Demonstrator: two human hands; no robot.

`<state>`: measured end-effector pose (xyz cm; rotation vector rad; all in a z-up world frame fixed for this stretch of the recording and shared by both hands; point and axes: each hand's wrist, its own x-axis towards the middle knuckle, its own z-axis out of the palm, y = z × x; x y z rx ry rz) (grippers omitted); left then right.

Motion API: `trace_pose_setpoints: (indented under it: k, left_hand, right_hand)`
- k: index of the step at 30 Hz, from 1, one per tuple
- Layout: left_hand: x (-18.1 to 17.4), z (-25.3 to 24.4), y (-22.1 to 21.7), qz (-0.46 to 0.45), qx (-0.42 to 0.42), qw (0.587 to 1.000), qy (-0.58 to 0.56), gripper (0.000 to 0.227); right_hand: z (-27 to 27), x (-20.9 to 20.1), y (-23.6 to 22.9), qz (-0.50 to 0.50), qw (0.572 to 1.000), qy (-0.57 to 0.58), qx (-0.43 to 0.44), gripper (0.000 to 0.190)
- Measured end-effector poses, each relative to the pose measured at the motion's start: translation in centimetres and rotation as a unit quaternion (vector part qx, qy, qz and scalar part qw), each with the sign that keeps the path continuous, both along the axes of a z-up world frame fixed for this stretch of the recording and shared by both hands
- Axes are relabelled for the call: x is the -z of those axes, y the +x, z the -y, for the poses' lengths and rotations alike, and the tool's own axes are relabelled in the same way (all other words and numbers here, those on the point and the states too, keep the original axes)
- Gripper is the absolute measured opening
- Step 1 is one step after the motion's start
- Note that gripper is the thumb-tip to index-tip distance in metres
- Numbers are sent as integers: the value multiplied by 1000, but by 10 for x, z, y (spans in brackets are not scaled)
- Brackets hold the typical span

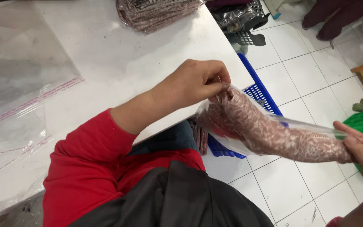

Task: The person folds patterned cloths and places them into clear plastic bags on a white table. They smooth the cloths inside the bags and then place the packaged items into a blue basket.

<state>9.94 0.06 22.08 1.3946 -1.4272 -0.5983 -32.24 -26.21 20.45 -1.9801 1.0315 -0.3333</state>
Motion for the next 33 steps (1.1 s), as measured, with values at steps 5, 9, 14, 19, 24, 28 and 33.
trace_pose_setpoints:
  k: [5, 9, 14, 19, 24, 28, 33]
  left_hand:
    - [-19, -7, 18, -18, -20, 998, -64, 7]
    - [-20, 12, 50, 16, -89, 992, -83, 6]
    - [-30, 21, 87, 83, -168, 972, -143, 8]
    - [-47, 5, 112, 36, -156, 959, -233, 4]
    - [-43, -29, 122, 30, -127, 959, -251, 4]
    - [-56, -40, 110, 65, -141, 966, -207, 2]
    - [-64, -76, 101, 21, -161, 977, -135, 5]
  right_hand:
    - [7, -26, 43, -69, 986, -152, -12, 46]
    - [27, -37, 111, -3, 991, -119, -57, 37]
    - [47, -53, 172, 83, 986, -135, -49, 32]
    - [53, -72, 200, 69, 979, -184, -52, 33]
    - [79, -84, 228, 33, 985, -153, -67, 33]
    - [92, -91, 244, 10, 987, -137, -82, 34]
    - [108, -116, 286, -31, 985, -112, -131, 35]
